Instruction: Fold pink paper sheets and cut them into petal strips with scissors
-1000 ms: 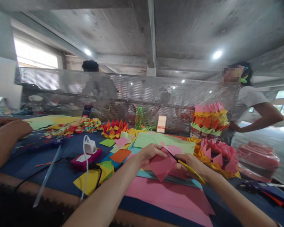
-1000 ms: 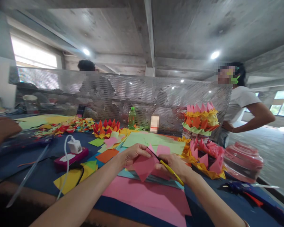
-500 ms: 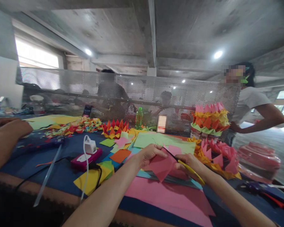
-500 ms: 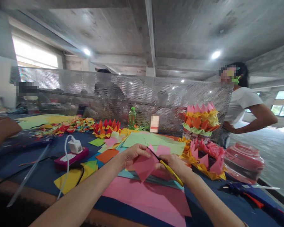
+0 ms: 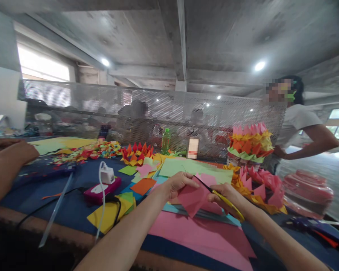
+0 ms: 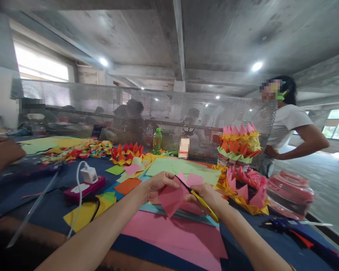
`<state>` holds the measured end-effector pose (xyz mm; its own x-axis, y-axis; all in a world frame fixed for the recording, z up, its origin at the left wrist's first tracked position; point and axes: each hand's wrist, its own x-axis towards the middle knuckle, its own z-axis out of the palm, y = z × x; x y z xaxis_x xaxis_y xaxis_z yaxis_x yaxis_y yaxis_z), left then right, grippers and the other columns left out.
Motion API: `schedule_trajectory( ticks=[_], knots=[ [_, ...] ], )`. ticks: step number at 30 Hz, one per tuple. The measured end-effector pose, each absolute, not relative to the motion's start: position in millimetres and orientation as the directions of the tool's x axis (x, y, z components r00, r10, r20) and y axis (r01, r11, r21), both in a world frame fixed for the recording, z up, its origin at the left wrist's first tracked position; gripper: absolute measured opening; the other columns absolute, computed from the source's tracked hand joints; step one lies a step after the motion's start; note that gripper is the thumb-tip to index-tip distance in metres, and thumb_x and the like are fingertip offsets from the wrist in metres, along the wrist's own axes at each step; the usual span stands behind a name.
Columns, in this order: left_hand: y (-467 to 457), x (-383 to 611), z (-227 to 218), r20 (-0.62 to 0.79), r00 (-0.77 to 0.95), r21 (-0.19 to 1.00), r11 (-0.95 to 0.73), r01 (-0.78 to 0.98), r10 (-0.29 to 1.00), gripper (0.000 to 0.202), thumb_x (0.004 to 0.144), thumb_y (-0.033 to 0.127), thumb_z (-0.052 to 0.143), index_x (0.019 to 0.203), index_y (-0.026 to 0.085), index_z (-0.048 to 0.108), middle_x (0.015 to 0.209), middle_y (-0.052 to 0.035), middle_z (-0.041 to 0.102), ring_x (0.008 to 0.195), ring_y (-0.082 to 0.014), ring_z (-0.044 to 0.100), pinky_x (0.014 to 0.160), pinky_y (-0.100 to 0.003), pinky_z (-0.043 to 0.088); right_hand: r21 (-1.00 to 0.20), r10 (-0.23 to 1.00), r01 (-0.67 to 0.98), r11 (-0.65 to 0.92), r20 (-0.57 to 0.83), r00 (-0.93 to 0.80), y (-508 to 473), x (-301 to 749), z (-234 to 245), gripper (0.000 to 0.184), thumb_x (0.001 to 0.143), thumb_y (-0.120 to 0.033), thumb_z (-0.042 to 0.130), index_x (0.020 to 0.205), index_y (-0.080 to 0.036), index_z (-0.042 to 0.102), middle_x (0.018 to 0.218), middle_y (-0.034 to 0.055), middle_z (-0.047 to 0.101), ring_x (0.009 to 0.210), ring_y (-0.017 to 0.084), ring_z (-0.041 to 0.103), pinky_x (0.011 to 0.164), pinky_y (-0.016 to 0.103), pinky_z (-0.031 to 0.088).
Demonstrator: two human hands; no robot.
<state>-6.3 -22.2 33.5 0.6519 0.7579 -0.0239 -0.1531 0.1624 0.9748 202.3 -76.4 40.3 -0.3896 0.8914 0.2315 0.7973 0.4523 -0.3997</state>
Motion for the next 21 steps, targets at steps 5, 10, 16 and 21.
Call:
schedule_trajectory(
  ticks=[5, 10, 16, 21],
  knots=[
    [-17.7, -9.0, 32.0, -0.047, 0.668, 0.975, 0.181, -0.132, 0.743, 0.026, 0.051, 0.017, 0.08, 0.074, 0.012, 0.069, 0.067, -0.0045, 0.068, 0.057, -0.0152, 0.062, 0.061, -0.027, 0.047, -0.433, 0.881, 0.767, 0.474, 0.231, -0.414, -75.7, 203.8, 40.0, 0.055, 0.077, -0.069, 0.049, 0.061, -0.017, 0.054, 0.045, -0.0028, 0.043, 0.041, 0.011, 0.048, 0.038, 0.019, 0.03],
    [-13.8, -15.5, 36.3, -0.165, 0.713, 0.979, 0.2, 0.036, 0.681, 0.027, 0.051, 0.016, 0.076, 0.078, 0.013, 0.071, 0.068, -0.005, 0.07, 0.055, -0.016, 0.062, 0.057, -0.027, 0.046, -0.457, 0.872, 0.743, 0.489, 0.218, -0.439, -79.0, 203.9, 40.5, 0.047, 0.081, -0.059, 0.052, 0.063, -0.016, 0.056, 0.049, -0.0024, 0.046, 0.044, 0.01, 0.048, 0.038, 0.018, 0.029],
    [-11.7, -26.3, 46.8, -0.265, 0.668, 0.964, 0.2, 0.175, 0.695, 0.016, 0.054, 0.015, 0.074, 0.068, 0.014, 0.069, 0.061, -0.0031, 0.067, 0.05, -0.0152, 0.061, 0.05, -0.025, 0.045, -0.516, 0.874, 0.709, 0.48, 0.218, -0.433, -84.3, 202.5, 45.6, 0.042, 0.086, -0.053, 0.045, 0.065, -0.017, 0.054, 0.048, -0.004, 0.043, 0.042, 0.009, 0.046, 0.04, 0.019, 0.029],
    [0.6, -54.4, 56.7, -0.192, 0.564, 0.975, 0.22, 0.019, 0.803, 0.016, 0.054, 0.017, 0.076, 0.065, 0.015, 0.064, 0.059, -0.002, 0.066, 0.052, -0.0155, 0.061, 0.053, -0.026, 0.046, -0.379, 0.854, 0.766, 0.519, 0.203, -0.478, -81.6, 204.7, 46.0, 0.046, 0.081, -0.057, 0.052, 0.06, -0.017, 0.051, 0.05, -0.0031, 0.043, 0.046, 0.01, 0.043, 0.041, 0.02, 0.025]
  ],
)
